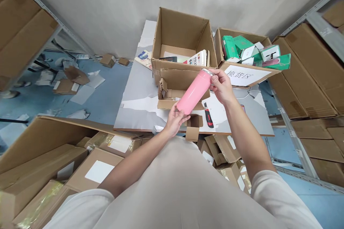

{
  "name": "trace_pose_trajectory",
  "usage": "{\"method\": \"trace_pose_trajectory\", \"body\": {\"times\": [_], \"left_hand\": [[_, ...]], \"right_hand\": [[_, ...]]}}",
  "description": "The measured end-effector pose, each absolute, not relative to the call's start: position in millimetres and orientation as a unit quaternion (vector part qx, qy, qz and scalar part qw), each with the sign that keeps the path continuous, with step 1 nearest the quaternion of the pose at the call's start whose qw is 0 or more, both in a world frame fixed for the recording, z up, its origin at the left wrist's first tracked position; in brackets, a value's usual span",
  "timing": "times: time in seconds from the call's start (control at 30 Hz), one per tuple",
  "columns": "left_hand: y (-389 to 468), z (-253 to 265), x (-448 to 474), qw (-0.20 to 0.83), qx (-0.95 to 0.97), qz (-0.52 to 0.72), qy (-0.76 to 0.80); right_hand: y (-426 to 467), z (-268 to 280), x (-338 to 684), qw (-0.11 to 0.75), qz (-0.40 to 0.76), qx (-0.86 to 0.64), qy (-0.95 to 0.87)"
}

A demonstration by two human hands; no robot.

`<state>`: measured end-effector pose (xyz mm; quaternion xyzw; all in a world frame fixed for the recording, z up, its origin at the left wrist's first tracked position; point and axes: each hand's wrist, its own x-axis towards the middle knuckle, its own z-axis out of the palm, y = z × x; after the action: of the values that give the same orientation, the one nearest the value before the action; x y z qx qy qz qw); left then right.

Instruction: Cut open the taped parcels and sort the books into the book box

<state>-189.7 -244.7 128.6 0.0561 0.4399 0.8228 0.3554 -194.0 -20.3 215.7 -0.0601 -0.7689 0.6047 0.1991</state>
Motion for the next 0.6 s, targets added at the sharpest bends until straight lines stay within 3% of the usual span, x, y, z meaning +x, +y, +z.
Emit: {"method": "trace_pose_trajectory", "body": {"times": [0.2,0.4,0.5,0.6], "left_hand": [[-250,129,-189,0.458,0.023,0.804,0.378],[-246,123,-189,0.476,0.060,0.765,0.429],[-250,116,-194,0.401,0.157,0.724,0.539],[-260,108,-198,0.237,0.354,0.582,0.693]], "right_hand": [[-10,234,-179,0.127,0.601,-0.039,-0.788],[-10,226,-181,0.168,0.606,-0.020,-0.778],[-6,218,-173,0.237,0.576,-0.024,-0.782],[3,206,-147,0.317,0.538,-0.041,-0.780]]}}
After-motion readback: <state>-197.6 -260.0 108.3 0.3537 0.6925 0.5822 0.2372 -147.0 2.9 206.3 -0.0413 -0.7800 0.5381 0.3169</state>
